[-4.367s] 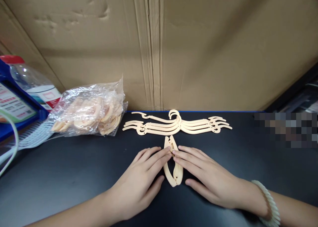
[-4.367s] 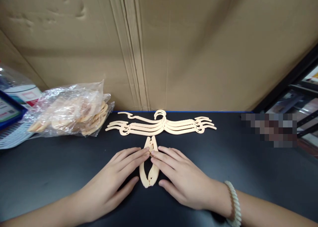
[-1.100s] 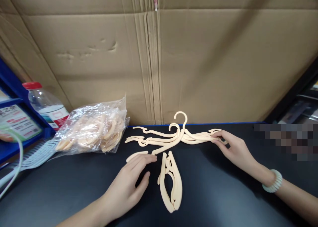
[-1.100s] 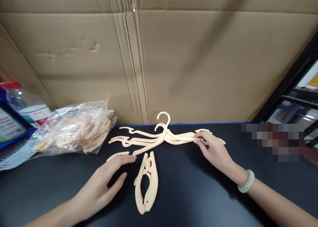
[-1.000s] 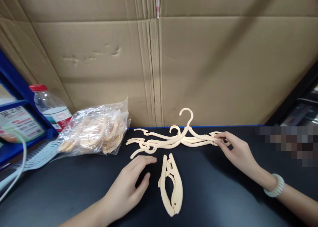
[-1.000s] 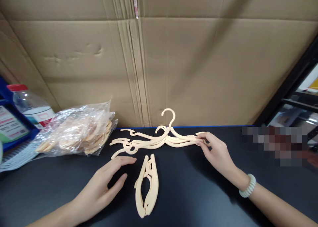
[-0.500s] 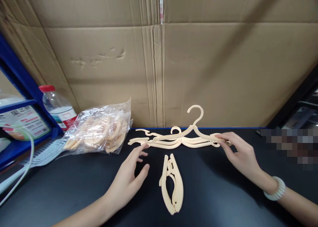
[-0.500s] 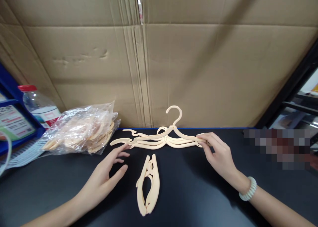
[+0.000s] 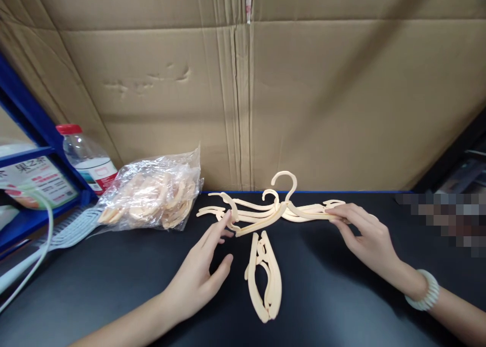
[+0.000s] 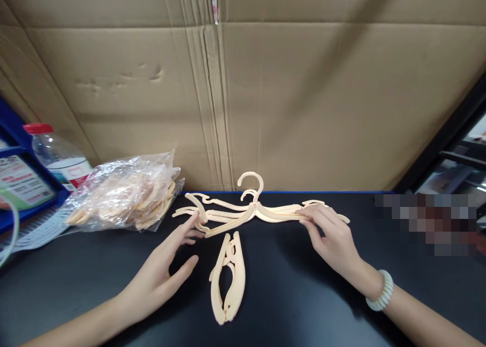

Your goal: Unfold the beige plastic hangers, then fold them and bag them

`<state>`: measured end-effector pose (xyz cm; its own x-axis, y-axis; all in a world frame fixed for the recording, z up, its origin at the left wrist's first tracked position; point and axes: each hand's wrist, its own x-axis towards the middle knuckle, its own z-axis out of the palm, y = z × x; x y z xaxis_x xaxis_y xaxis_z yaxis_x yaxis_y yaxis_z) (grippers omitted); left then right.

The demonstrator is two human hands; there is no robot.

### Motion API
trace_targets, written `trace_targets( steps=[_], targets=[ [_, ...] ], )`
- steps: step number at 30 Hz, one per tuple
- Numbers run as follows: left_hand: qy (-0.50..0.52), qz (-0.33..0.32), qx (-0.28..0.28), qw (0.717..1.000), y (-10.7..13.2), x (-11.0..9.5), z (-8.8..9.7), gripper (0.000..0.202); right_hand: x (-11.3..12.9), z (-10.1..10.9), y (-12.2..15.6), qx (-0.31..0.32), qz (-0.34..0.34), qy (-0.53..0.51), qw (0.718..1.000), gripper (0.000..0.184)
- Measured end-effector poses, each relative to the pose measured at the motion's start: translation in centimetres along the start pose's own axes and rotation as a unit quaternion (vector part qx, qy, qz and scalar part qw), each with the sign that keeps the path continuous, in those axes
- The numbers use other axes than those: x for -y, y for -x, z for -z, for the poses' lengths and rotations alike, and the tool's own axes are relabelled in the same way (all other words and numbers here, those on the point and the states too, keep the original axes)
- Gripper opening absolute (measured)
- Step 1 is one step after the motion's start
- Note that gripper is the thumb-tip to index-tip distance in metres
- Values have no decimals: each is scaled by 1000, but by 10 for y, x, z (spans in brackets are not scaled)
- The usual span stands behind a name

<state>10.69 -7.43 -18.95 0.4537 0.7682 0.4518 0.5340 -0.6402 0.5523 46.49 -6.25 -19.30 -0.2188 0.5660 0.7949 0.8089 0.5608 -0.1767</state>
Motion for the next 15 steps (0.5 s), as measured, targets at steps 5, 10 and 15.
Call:
trace_targets(
  steps=[5, 10, 15],
  targets=[
    [-40, -13, 0, 999, -2, -4, 3, 67, 9, -1, 2, 3, 17, -11, 1000, 17],
    [-45, -23, -16, 999, -5, -4, 0, 60, 16, -2, 4, 7, 29, -13, 999, 19],
    [-8, 5, -17, 1000, -6, -4, 1, 37, 19, -4, 7, 35, 65, -1, 997, 26]
  ],
)
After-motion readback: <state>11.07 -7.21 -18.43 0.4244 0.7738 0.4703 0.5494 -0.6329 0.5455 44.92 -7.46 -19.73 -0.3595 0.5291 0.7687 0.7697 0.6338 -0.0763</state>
